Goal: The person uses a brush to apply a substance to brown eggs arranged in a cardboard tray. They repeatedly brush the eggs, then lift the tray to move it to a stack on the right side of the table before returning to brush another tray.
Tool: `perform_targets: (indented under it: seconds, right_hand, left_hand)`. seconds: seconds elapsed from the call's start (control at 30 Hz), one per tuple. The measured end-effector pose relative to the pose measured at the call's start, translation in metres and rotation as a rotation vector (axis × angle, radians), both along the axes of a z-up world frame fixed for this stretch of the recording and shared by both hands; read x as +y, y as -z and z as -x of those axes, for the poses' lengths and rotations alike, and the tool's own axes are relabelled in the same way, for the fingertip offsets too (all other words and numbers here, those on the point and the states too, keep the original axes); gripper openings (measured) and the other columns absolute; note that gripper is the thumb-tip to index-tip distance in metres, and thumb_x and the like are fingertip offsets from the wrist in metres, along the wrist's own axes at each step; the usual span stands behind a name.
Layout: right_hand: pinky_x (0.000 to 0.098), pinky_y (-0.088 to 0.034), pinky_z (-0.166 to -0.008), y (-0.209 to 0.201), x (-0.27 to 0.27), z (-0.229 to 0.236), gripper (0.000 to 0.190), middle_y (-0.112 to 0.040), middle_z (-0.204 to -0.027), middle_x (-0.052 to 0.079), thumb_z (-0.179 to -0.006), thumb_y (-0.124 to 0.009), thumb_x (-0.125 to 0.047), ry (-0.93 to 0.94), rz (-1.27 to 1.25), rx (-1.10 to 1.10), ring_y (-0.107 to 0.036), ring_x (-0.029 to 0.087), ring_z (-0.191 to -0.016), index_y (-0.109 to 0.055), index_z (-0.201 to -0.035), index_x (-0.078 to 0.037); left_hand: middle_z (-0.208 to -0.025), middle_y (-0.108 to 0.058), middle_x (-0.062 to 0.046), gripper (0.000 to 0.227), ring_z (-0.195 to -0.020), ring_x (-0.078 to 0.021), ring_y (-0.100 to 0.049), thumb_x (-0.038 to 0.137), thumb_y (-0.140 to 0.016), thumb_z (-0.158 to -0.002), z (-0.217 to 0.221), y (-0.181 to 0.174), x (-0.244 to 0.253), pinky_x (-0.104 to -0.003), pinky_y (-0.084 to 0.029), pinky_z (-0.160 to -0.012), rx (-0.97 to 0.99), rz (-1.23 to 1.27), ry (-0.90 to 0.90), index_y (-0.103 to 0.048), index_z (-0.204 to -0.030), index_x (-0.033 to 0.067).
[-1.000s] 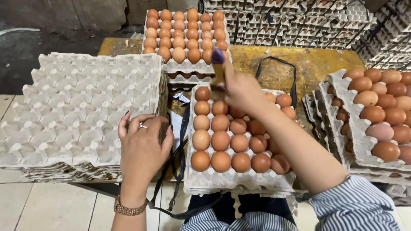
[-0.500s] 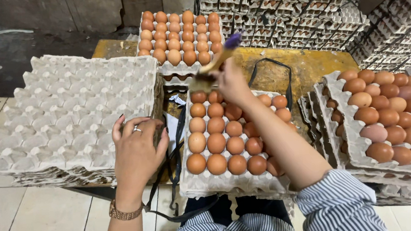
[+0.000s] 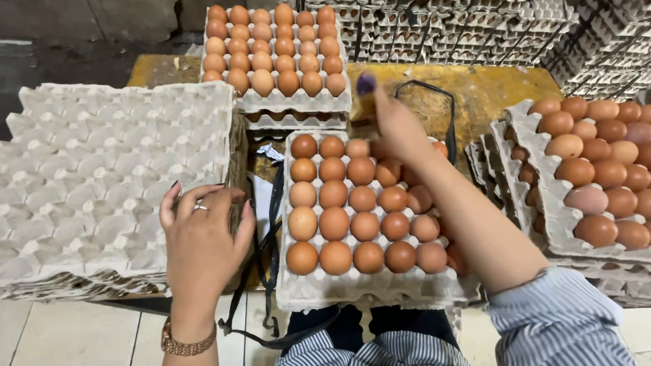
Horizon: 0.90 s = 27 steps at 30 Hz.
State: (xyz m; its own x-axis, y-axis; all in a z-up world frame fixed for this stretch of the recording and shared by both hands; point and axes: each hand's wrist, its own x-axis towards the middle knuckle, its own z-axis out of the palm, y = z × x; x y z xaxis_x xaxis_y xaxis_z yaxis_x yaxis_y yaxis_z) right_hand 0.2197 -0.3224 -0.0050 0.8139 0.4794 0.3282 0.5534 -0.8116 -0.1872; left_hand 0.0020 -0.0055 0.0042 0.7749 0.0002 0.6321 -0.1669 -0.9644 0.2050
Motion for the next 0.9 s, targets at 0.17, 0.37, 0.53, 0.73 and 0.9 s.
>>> perform_targets:
  seconds: [0.17,0.37,0.53,0.73,0.9]
  right_hand:
    - [0.0528,-0.054,-0.086,0.017,0.012,0.015,0.039,-0.063,-0.099,0.023,-0.086,-0.064,-0.016,-0.099,-0.08,-0.069,-0.067,0.049,-0.094,-0.057,-0.117,0.006]
    - [0.0601,-0.05,-0.093,-0.022,0.028,0.028,0.047,-0.067,-0.105,0.028,-0.095,-0.054,-0.032,-0.116,-0.002,0.195,-0.065,0.05,-0.104,-0.047,-0.128,0.002]
    - [0.0561,-0.059,-0.075,-0.076,0.039,0.031,0.08,-0.072,-0.092,0.016,-0.078,-0.075,-0.042,-0.051,0.312,-0.023,-0.075,0.042,-0.083,-0.04,-0.138,-0.004]
    - [0.0616,-0.057,-0.071,-0.038,0.032,0.012,0.062,-0.067,-0.096,0.029,-0.079,-0.072,-0.019,-0.108,0.112,-0.024,-0.07,0.054,-0.087,-0.042,-0.127,0.006]
    - [0.0603,-0.056,-0.076,-0.048,0.006,-0.016,0.058,-0.07,-0.097,0.028,-0.086,-0.069,-0.017,-0.012,0.126,-0.007,-0.071,0.051,-0.092,-0.042,-0.132,0.005]
  left_hand:
    - [-0.087,-0.076,0.0,0.015,-0.111,-0.0181,-0.069,0.035,-0.066,-0.097,-0.002,0.0,0.001,-0.049,-0.031,-0.12,-0.032,-0.016,0.001,-0.071,-0.103,0.0215]
    - [-0.087,-0.077,-0.001,0.016,-0.111,-0.0188,-0.069,0.034,-0.066,-0.096,-0.001,0.0,0.001,-0.049,-0.03,-0.121,-0.033,-0.025,0.006,-0.072,-0.103,0.0205]
    - [-0.087,-0.076,-0.003,0.016,-0.111,-0.0196,-0.068,0.033,-0.065,-0.095,-0.001,-0.01,0.001,-0.049,-0.031,-0.118,-0.004,-0.016,0.045,-0.072,-0.101,0.0202]
    - [-0.087,-0.076,0.0,0.013,-0.111,-0.0191,-0.067,0.031,-0.067,-0.094,0.001,-0.005,-0.001,-0.05,-0.031,-0.119,-0.007,0.007,0.034,-0.071,-0.1,0.0208]
    - [-0.087,-0.077,0.001,0.013,-0.111,-0.018,-0.067,0.033,-0.067,-0.095,0.0,-0.002,0.001,-0.049,-0.03,-0.12,-0.009,0.005,0.026,-0.072,-0.102,0.0222]
